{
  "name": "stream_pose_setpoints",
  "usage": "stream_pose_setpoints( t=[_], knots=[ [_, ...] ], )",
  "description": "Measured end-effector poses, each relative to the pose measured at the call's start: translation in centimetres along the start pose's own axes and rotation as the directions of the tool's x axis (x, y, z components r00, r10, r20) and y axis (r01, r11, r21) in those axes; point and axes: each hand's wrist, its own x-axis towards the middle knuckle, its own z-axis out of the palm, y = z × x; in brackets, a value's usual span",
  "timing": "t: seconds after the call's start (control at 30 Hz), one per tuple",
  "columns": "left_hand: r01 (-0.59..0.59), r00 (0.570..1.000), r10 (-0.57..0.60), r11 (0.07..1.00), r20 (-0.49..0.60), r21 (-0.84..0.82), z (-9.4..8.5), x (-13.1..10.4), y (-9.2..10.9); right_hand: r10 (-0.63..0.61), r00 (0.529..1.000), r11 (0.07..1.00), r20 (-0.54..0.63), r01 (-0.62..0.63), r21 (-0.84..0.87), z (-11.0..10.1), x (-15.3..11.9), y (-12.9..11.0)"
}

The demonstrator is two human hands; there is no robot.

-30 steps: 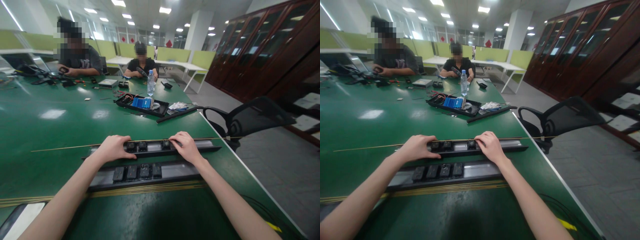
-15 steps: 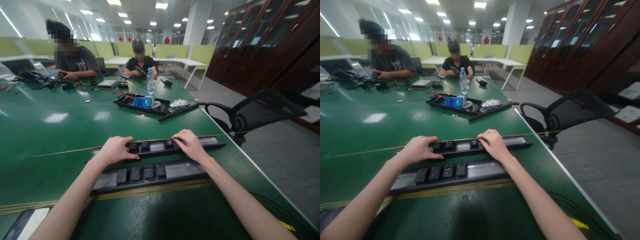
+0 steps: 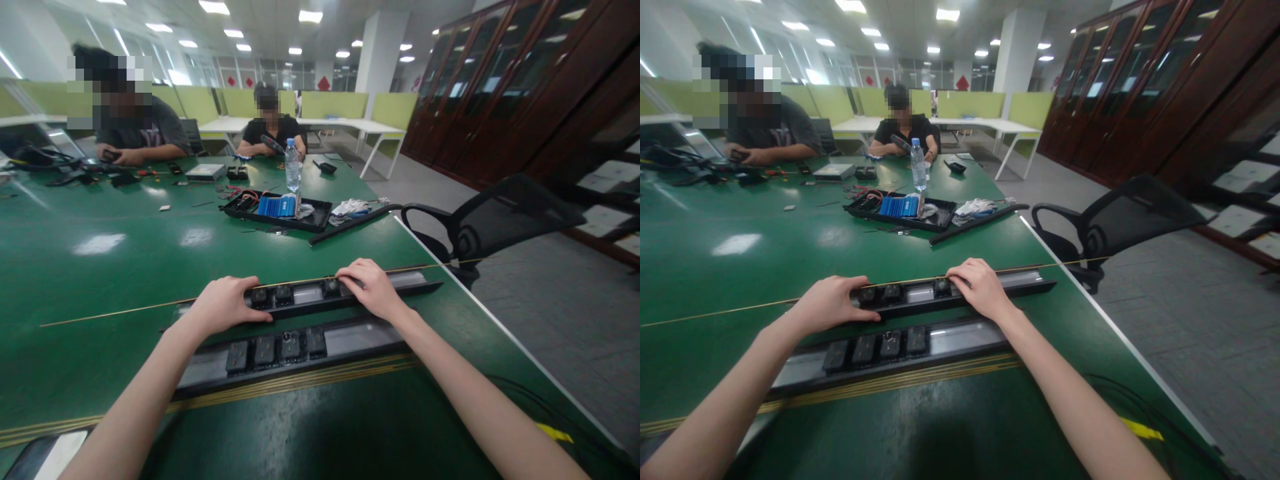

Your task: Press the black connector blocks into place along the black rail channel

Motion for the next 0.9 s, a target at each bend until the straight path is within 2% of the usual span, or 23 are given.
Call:
stream_pose_setpoints(
  t=[0.67,0.9],
  knots=[
    [0.012,1.000,-0.012,0.999,-0.011,-0.035,0.17,-0.15,-0.06,0.022,1.000,1.000,0.006,-0.022,0.004,-0.04,-0.06,0.05],
    [0.013,1.000,-0.013,1.000,-0.015,0.016,-0.02,-0.13,0.01,0.035,0.999,0.999,0.006,-0.035,0.018,0.05,-0.14,0.20]
  ],
)
